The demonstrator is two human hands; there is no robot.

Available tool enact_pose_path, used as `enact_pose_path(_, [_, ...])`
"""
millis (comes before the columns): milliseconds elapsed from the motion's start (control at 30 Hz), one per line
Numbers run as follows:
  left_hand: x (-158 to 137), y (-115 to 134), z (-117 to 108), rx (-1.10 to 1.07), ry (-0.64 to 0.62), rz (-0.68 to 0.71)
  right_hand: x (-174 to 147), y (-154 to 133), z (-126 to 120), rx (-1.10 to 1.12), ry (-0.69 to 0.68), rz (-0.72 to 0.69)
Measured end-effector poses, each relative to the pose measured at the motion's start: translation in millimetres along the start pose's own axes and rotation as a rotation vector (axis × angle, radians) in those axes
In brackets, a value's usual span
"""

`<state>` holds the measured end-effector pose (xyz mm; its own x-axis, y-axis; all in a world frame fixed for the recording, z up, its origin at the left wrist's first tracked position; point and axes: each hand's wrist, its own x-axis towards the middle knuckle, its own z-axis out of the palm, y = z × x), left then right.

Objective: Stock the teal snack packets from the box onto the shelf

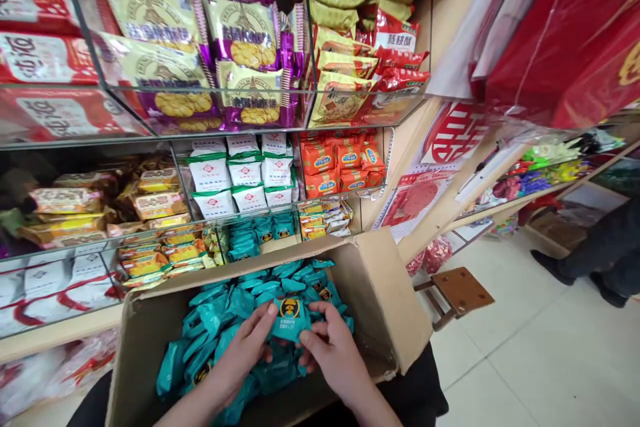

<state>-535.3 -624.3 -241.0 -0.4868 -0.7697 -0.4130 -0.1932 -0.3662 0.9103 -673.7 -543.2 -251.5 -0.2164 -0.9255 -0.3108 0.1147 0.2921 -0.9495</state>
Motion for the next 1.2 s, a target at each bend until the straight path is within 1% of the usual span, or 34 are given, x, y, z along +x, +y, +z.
enact_pose_path(67, [-1,2,6,-0.048,0.05,0.051,-5,2,17,0.091,0.01,-0.018])
enact_pose_path(133, [-5,0,7,-0.026,0.097,0.125,-5,5,28,0.142,0.082,-0.042])
enact_pose_path(200, [-10,-5,6,0.02,0.096,0.16,-3,7,35,0.149,0.176,-0.052])
enact_pose_path(267, [-14,-9,5,0.032,0.114,0.13,1,9,39,0.117,0.242,-0.066])
enact_pose_path(367, [-17,-12,6,-0.006,0.268,0.077,6,10,43,0.086,0.298,-0.139])
enact_pose_path(433, [-18,-12,6,-0.021,0.333,0.096,8,12,45,0.093,0.327,-0.172])
enact_pose_path(533, [-17,-12,7,-0.021,0.339,0.148,10,15,50,0.109,0.395,-0.145])
enact_pose_path(633, [-16,-12,8,-0.041,0.401,0.17,10,20,56,0.144,0.497,-0.077])
enact_pose_path(700, [-13,-12,7,-0.052,0.433,0.187,10,23,59,0.165,0.53,-0.045])
enact_pose_path(767, [-11,-13,5,-0.055,0.42,0.208,10,26,60,0.167,0.517,-0.024])
enact_pose_path(867, [-7,-13,1,-0.038,0.337,0.23,11,28,59,0.179,0.463,-0.01])
enact_pose_path(933, [-6,-12,-1,-0.048,0.3,0.21,12,27,57,0.229,0.457,-0.011])
enact_pose_path(1000, [-5,-9,0,-0.101,0.281,0.146,12,26,57,0.295,0.472,-0.018])
enact_pose_path(1100, [-6,-6,5,-0.213,0.284,0.042,13,25,58,0.393,0.499,-0.008])
enact_pose_path(1200, [-11,-12,15,-0.279,0.334,0.054,13,27,60,0.429,0.508,0.0])
